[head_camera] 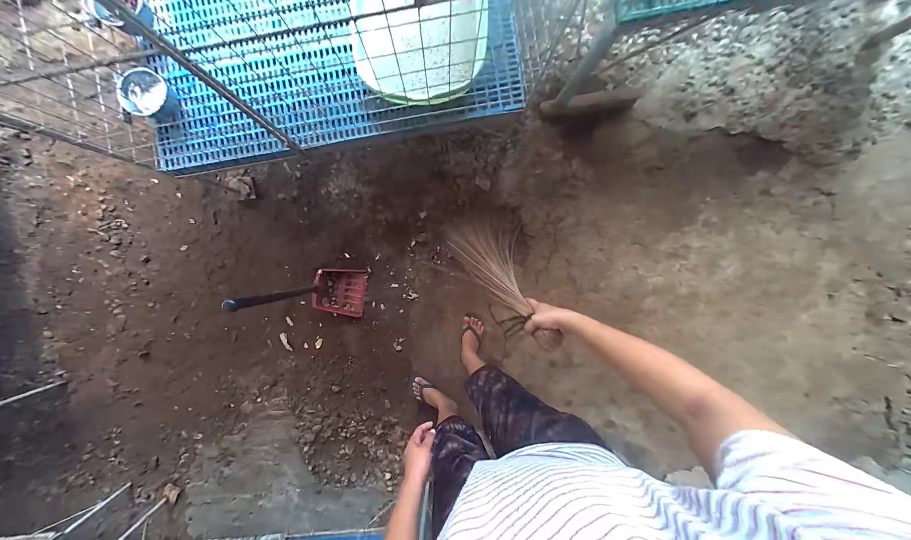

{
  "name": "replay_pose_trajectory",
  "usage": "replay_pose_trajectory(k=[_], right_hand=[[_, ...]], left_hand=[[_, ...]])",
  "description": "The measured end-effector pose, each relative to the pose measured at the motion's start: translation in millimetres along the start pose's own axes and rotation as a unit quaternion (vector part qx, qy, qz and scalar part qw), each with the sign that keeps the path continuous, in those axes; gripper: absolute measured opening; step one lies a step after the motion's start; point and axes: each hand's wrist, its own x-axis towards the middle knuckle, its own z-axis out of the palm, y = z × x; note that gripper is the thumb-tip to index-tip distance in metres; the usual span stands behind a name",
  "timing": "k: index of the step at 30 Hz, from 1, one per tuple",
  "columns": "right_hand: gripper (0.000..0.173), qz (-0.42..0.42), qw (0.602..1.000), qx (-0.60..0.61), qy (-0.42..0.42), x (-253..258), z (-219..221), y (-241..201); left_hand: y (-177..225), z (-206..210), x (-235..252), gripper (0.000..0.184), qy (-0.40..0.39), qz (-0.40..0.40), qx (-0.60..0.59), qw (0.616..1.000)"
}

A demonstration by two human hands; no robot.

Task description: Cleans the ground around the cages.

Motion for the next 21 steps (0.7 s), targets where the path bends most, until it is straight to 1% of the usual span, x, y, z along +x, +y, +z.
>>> replay_pose_trajectory(k=[1,4,6,8,10,12,13,14,15,17,18,21], right_hand=[[0.094,-0.018,1.000,0.017,-0.006,-24,-10,10],[0.102,-0.021,0.998,0.060,0.019,-95,-48,34],[0.099,-0.013,0.993,0.108,0.050,-119,-54,40],[0.095,-0.006,0.985,0.146,0.096,-105,-46,28],[0.098,0.009,0.977,0.169,0.128,-57,-26,7],[0.092,0.026,0.975,0.195,0.101,-3,3,-12],[0.090,0.027,0.977,0.199,0.068,15,18,-20],[0.089,0.021,0.981,0.189,0.029,23,34,-26],[0.087,0.010,0.983,0.182,-0.006,22,46,-28],[0.081,-0.009,0.983,0.174,-0.050,-9,50,-21],[0.081,-0.015,0.982,0.181,-0.053,-28,44,-11],[0.081,-0.002,0.975,0.221,-0.018,-91,22,24]], left_hand=[[0,0,-1,0.036,-0.003,0.002,0.004,1.000],[-4,-3,-1,0.036,-0.006,0.004,0.013,1.000],[-9,-6,3,0.035,0.005,0.002,0.013,1.000],[-10,-9,8,0.035,0.019,0.000,-0.004,1.000],[-7,-10,10,0.035,0.029,-0.004,-0.016,0.999],[-1,-7,10,0.034,0.031,-0.002,-0.009,0.999],[5,-4,11,0.034,0.028,0.002,-0.005,1.000],[10,-2,11,0.034,0.022,0.004,-0.002,1.000],[12,-1,10,0.034,0.014,0.005,-0.001,1.000],[12,5,8,0.035,0.001,0.008,-0.004,1.000],[11,6,7,0.035,-0.003,0.009,-0.007,1.000],[5,4,6,0.035,-0.002,0.012,-0.013,1.000]])
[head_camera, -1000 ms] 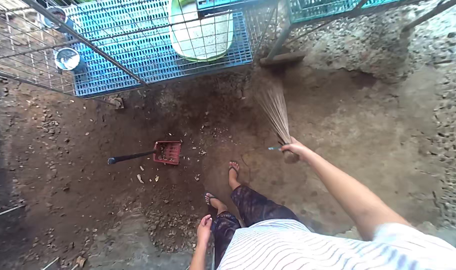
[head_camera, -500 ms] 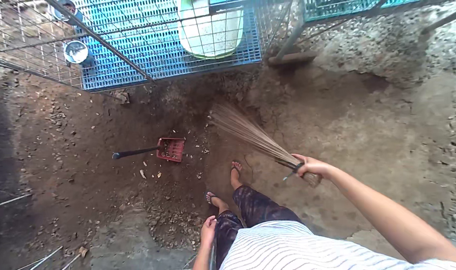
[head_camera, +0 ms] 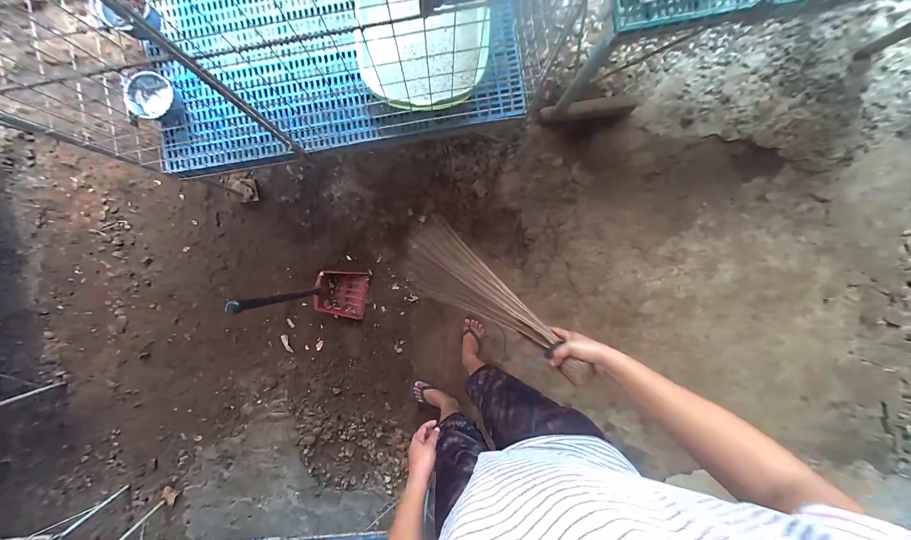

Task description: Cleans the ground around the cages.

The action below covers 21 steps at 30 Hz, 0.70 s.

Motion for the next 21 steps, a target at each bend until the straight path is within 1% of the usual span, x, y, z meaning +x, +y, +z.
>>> replay_pose_trajectory(k=[2,3,4,5,7,8,10,11,13,14,15,17,18,19,21], right_hand=[[0.078,0.011,0.998,0.050,0.038,-30,1,9],[0.076,0.013,0.996,0.065,0.060,-33,6,8],[0.073,0.014,0.994,0.076,0.073,-25,13,3],[0.066,0.013,0.994,0.078,0.079,-8,22,-4],[0.042,0.026,0.996,0.060,0.063,37,44,-22],[0.041,0.031,0.998,0.038,0.038,58,57,-29],[0.061,0.026,0.999,0.018,-0.013,83,84,-36],[0.064,0.019,0.999,0.030,-0.022,81,93,-29],[0.058,-0.007,0.996,0.092,-0.021,56,93,-4],[0.061,-0.011,0.991,0.130,-0.012,35,86,6],[0.063,-0.007,0.987,0.161,-0.001,9,81,16],[0.060,0.012,0.974,0.222,0.032,-39,84,32],[0.053,0.019,0.964,0.258,0.055,-54,91,35],[0.043,0.023,0.953,0.292,0.079,-59,100,32],[0.020,0.029,0.933,0.338,0.116,-40,114,9]], left_hand=[[-6,-5,-1,0.035,0.009,-0.003,-0.010,1.000],[-8,-8,0,0.035,0.015,-0.006,-0.013,1.000],[-10,-11,1,0.035,0.023,-0.007,-0.016,1.000],[-13,-14,3,0.035,0.031,-0.006,-0.018,0.999],[-15,-17,2,0.034,0.043,-0.006,-0.027,0.999],[-13,-16,2,0.034,0.043,-0.004,-0.031,0.999],[-13,-17,7,0.034,0.038,0.004,-0.026,0.999],[-18,-18,5,0.034,0.030,0.004,-0.019,0.999],[-26,-20,3,0.034,0.013,0.009,0.001,1.000],[-26,-23,5,0.034,0.007,0.016,0.011,1.000],[-29,-28,8,0.034,0.002,0.020,0.019,1.000],[-37,-40,12,0.035,-0.004,0.022,0.033,0.999],[-39,-45,14,0.035,-0.002,0.021,0.039,0.999],[-40,-51,14,0.035,0.002,0.017,0.038,0.999],[-39,-68,14,0.035,0.008,0.013,0.034,0.999]])
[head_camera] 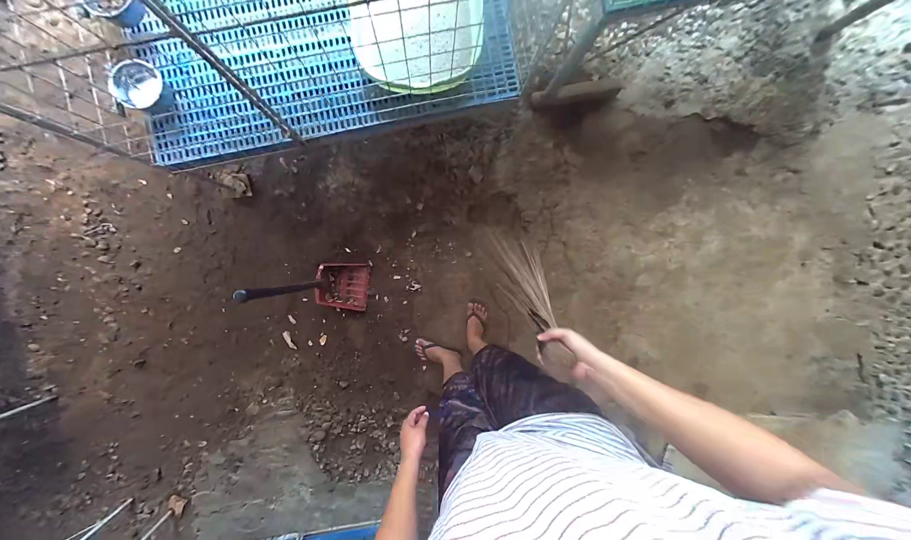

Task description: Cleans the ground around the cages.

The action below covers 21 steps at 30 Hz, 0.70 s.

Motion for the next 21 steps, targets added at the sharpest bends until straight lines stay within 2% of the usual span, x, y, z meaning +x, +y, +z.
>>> replay_pose_trajectory(k=[1,3,6,7,9,12,15,16,18,21], right_hand=[[0.014,-0.002,1.000,0.012,-0.008,21,15,-10],[0.015,0.004,0.998,0.019,-0.066,75,41,-24],[0.013,0.003,0.991,-0.044,-0.126,120,81,-16],[0.013,0.003,0.990,-0.063,-0.125,115,82,-6],[0.015,-0.018,0.986,-0.106,-0.131,88,56,16],[0.058,-0.037,0.980,-0.168,-0.095,31,-8,30],[0.074,-0.040,0.972,-0.230,0.003,-24,-30,33],[0.074,-0.039,0.962,-0.266,0.037,-27,-31,30],[0.070,-0.028,0.926,-0.364,0.098,-1,-27,13],[0.053,0.015,0.830,-0.543,0.123,63,-4,-24]], left_hand=[[-1,-8,2,0.035,0.003,0.001,-0.003,1.000],[-7,-18,7,0.035,0.006,0.002,-0.002,1.000],[-14,-34,14,0.035,0.008,0.003,0.008,1.000],[-20,-40,13,0.035,0.008,0.002,0.014,1.000],[-30,-50,12,0.035,0.008,0.005,0.017,1.000],[-44,-60,13,0.034,0.002,0.009,0.030,1.000],[-55,-69,14,0.034,0.003,0.012,0.035,0.999],[-56,-71,15,0.034,0.007,0.013,0.033,0.999],[-57,-73,16,0.034,0.017,0.012,0.026,0.999],[-51,-68,16,0.034,0.025,0.009,0.010,1.000]])
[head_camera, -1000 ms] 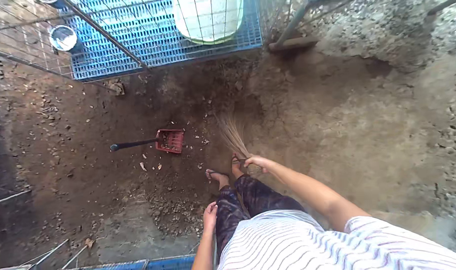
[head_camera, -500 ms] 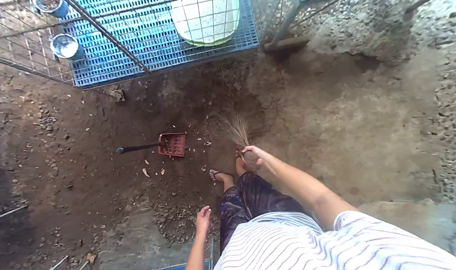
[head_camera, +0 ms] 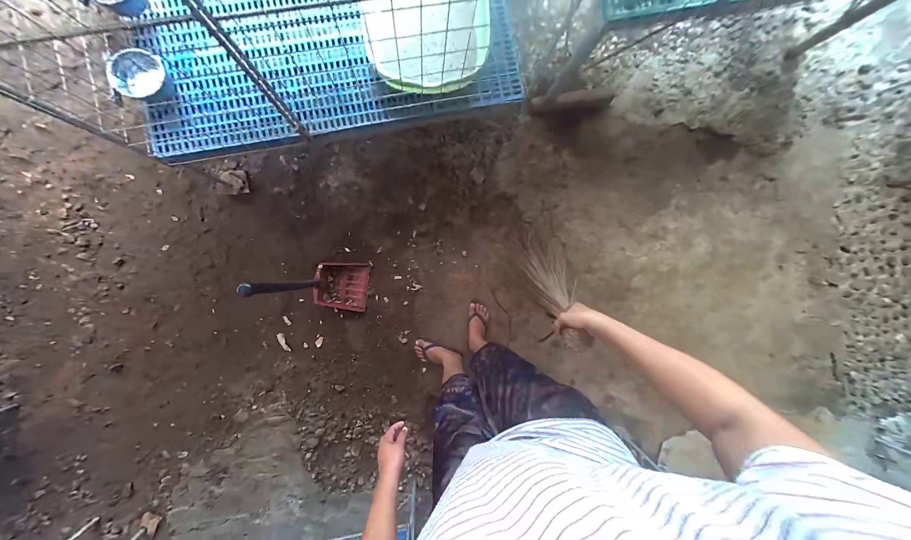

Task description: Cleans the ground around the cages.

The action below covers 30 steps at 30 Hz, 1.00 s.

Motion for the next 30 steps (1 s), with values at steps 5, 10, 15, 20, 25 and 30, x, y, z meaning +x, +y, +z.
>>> replay_pose_trajectory(k=[5,10,15,20,25,30], right_hand=[[0.072,-0.095,0.992,-0.076,-0.017,6,10,-1],[0.092,-0.071,0.995,-0.070,0.028,-39,-21,73],[0.065,-0.015,0.998,-0.066,-0.001,3,-3,27],[0.091,-0.112,0.988,-0.080,-0.067,8,29,17],[0.091,-0.116,0.993,0.020,-0.031,-39,-30,76],[0.077,-0.050,0.989,0.136,0.003,-8,-13,38]], left_hand=[[7,18,-5,0.035,-0.009,-0.002,-0.022,1.000],[9,41,-10,0.035,-0.010,-0.002,-0.026,1.000],[22,58,-15,0.034,-0.020,0.007,-0.002,1.000],[40,69,-16,0.034,-0.021,0.003,-0.020,1.000],[40,75,-20,0.035,-0.029,0.005,-0.030,0.999],[36,71,-13,0.035,-0.015,-0.007,-0.035,0.999]])
